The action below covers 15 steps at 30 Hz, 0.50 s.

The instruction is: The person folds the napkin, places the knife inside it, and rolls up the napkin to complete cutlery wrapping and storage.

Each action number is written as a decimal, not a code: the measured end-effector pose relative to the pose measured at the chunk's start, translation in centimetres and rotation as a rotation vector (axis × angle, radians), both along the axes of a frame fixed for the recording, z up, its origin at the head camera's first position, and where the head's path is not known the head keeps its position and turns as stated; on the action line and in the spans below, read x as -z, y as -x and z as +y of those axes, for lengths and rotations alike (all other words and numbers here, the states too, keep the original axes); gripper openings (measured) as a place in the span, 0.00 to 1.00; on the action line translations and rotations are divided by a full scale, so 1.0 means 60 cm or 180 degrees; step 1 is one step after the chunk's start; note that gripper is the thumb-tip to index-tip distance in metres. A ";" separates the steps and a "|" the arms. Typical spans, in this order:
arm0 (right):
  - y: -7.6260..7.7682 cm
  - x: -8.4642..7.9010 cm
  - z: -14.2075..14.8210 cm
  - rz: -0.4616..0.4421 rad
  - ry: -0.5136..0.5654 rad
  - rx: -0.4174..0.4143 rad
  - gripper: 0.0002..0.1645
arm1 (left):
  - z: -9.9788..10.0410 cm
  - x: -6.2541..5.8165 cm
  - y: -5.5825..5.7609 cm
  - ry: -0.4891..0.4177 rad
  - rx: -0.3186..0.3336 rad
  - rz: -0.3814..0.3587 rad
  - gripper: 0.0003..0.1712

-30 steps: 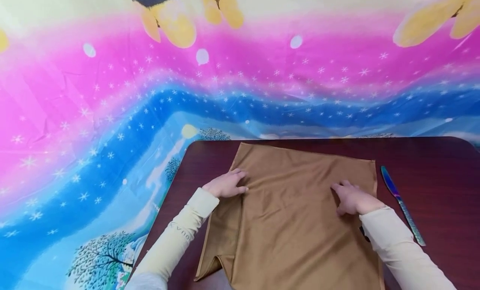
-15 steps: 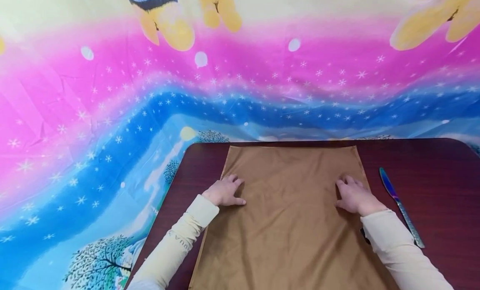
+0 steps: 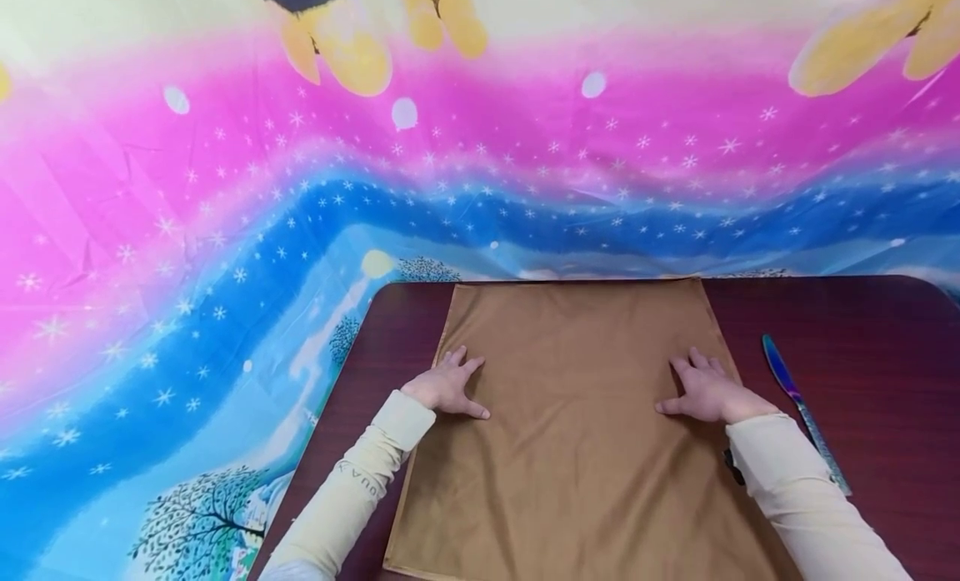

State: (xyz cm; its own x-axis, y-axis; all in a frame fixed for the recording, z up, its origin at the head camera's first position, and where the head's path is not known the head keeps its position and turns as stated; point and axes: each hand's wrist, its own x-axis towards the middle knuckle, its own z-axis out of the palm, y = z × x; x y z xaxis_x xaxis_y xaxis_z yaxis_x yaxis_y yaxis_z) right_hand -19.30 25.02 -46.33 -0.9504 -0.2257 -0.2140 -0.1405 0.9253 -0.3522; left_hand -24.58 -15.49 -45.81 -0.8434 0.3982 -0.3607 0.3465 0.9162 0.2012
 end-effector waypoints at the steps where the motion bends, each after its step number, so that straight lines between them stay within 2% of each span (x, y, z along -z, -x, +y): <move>1: 0.000 0.001 0.000 0.0015 0.0020 0.0008 0.56 | 0.000 0.001 0.000 0.0003 0.0000 0.0009 0.56; 4: -0.003 0.000 0.000 0.0069 0.0008 0.0003 0.55 | -0.002 0.003 0.001 -0.0007 0.0042 0.0083 0.56; 9: -0.010 -0.003 -0.002 0.0066 -0.0039 0.0049 0.55 | -0.010 0.009 0.014 -0.0018 0.0146 0.0441 0.52; 13: -0.014 -0.005 -0.005 0.0056 -0.0097 0.0039 0.55 | -0.021 0.015 0.034 -0.0036 0.0063 0.0613 0.47; 15: -0.015 -0.004 -0.006 0.0038 -0.0132 0.0014 0.55 | -0.027 0.019 0.043 -0.0042 -0.0014 0.0575 0.46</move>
State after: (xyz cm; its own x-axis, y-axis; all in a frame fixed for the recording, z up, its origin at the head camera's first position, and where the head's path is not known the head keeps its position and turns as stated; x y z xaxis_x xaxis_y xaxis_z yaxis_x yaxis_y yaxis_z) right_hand -18.42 24.68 -46.07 -0.9539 -0.2126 -0.2117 -0.1402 0.9397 -0.3119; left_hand -27.16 -17.14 -46.95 -0.8957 0.3981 -0.1978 0.3742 0.9155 0.1480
